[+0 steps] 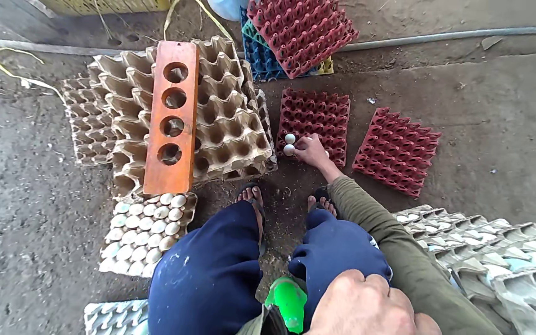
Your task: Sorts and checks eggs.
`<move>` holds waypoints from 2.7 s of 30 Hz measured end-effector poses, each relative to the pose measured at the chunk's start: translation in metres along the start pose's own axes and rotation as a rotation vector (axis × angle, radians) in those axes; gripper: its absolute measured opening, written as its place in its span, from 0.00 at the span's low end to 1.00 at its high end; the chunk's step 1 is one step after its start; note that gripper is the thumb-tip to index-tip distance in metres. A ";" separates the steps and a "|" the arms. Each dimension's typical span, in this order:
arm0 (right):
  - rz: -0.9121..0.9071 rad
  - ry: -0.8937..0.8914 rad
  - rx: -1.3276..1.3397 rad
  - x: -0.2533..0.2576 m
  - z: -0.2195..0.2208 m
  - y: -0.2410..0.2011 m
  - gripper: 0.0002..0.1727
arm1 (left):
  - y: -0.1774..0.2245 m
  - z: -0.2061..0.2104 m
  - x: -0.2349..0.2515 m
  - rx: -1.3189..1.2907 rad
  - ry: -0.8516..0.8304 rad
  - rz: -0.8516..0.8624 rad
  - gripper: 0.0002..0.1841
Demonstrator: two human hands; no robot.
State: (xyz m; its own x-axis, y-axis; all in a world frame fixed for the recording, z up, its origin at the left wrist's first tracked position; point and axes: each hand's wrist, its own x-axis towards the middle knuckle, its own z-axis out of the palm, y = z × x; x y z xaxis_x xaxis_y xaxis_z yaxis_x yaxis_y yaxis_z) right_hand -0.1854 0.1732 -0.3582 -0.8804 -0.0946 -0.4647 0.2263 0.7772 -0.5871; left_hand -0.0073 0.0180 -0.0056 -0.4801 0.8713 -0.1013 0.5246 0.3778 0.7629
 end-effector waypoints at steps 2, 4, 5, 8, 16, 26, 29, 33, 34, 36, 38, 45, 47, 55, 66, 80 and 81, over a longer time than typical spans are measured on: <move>0.011 -0.008 -0.251 0.011 0.013 -0.008 0.30 | -0.001 -0.001 0.001 0.037 0.026 0.000 0.18; 0.059 -0.023 -0.352 0.015 0.018 -0.021 0.35 | -0.004 -0.003 0.002 0.035 0.030 0.003 0.19; 0.069 -0.017 -0.373 0.016 0.021 -0.024 0.36 | -0.005 -0.003 0.002 0.023 0.026 0.006 0.19; 0.072 -0.002 -0.406 0.017 0.027 -0.026 0.35 | -0.008 -0.006 0.003 -0.038 -0.004 0.001 0.19; -0.022 0.074 -0.210 0.013 0.030 0.003 0.32 | -0.025 -0.015 0.004 -0.132 0.243 -0.139 0.17; 0.338 0.078 1.387 -0.120 -0.023 0.016 0.16 | -0.211 0.040 0.117 -0.288 0.176 -0.880 0.17; 0.348 0.037 1.482 -0.159 -0.026 0.025 0.17 | -0.291 0.065 0.143 -0.309 0.341 -1.036 0.21; 0.328 0.066 1.574 -0.204 -0.016 0.044 0.25 | -0.352 0.089 0.166 -0.157 0.455 -1.108 0.31; 0.319 0.089 1.576 -0.211 -0.016 0.046 0.28 | -0.358 0.093 0.172 -0.111 0.464 -1.104 0.34; 0.314 0.128 1.580 -0.224 -0.018 0.048 0.32 | -0.365 0.100 0.180 -0.058 0.461 -1.113 0.37; 0.280 0.163 1.607 -0.231 -0.022 0.050 0.33 | -0.369 0.106 0.186 -0.056 0.450 -1.128 0.36; 0.132 0.219 1.762 -0.243 -0.067 0.023 0.37 | -0.369 0.094 0.181 -0.184 0.576 -1.048 0.27; 0.062 0.230 1.800 -0.249 -0.082 0.009 0.39 | -0.349 0.076 0.179 -0.483 0.756 -0.898 0.26; -0.278 0.255 1.789 -0.295 -0.145 -0.063 0.40 | -0.167 -0.031 0.127 -1.344 0.565 -0.047 0.24; -0.619 0.323 1.225 -0.374 -0.197 -0.152 0.14 | -0.005 -0.045 0.026 -1.155 0.521 0.076 0.14; -0.655 0.188 0.905 -0.332 -0.208 -0.158 0.24 | -0.010 -0.031 0.004 -1.052 0.503 0.088 0.23; -0.683 0.215 0.864 -0.332 -0.207 -0.156 0.26 | -0.006 -0.029 0.005 -1.036 0.506 0.065 0.21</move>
State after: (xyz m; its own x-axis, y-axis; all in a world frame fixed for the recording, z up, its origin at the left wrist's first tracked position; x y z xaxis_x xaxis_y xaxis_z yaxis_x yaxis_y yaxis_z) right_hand -0.0150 0.2120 0.0248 -0.9651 -0.1615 0.2061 -0.1924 -0.0969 -0.9765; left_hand -0.0339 0.0112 0.0078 -0.8229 0.5663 0.0465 -0.1571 -0.3054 0.9392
